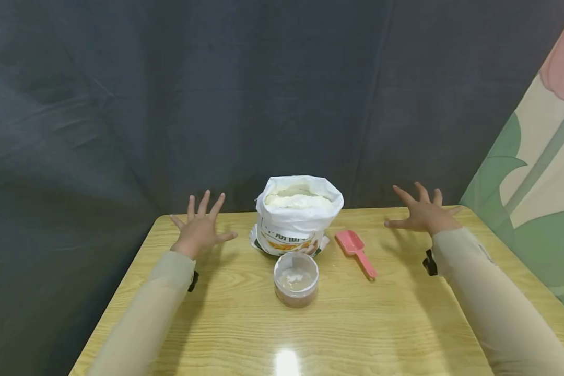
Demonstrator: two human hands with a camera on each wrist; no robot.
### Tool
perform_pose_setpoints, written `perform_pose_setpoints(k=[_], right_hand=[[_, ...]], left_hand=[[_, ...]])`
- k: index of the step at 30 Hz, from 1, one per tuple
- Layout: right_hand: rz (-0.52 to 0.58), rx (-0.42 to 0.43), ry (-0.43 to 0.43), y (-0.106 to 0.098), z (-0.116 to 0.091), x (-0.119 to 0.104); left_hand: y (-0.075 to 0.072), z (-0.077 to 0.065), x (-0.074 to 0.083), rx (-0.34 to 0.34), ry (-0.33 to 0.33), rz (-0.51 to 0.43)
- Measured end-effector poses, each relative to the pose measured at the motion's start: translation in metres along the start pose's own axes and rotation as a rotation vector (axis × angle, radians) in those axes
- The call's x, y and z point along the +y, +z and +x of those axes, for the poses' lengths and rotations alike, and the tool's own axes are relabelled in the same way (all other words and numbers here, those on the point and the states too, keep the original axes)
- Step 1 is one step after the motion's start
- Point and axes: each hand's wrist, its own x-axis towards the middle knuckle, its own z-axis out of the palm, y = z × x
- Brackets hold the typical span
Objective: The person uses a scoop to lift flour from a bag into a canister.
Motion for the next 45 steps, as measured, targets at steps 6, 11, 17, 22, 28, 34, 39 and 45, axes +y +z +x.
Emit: perform_pose_setpoints(k=[6,11,17,22,28,34,39,45], right_hand=[[0.056,0.032,-0.046,0.002,-0.009,-0.009],[0.099,0.095,-0.112,0.010,-0.020,-0.022],[0.159,0.143,-0.202,0.025,-0.038,-0.038],[0.173,0.137,-0.232,0.038,-0.054,-0.051],[0.242,0.048,-0.201,0.054,-0.065,-0.061],[0.284,0.044,-0.127,0.068,-0.068,-0.062],[0.292,0.030,-0.078,0.077,-0.067,-0.062],[0.307,0.013,-0.049,0.088,-0.060,-0.070]], left_hand=[[0.008,-0.019,0.007,0.028,0.061,-0.100],[0.017,-0.040,0.017,0.074,0.124,-0.225],[0.026,-0.069,0.041,0.131,0.251,-0.366],[0.035,-0.088,0.063,0.092,0.265,-0.512],[0.051,-0.099,0.083,0.000,0.228,-0.767],[0.066,-0.102,0.093,-0.081,0.264,-0.857],[0.078,-0.101,0.098,-0.160,0.290,-0.901],[0.088,-0.099,0.099,-0.167,0.343,-0.977]])
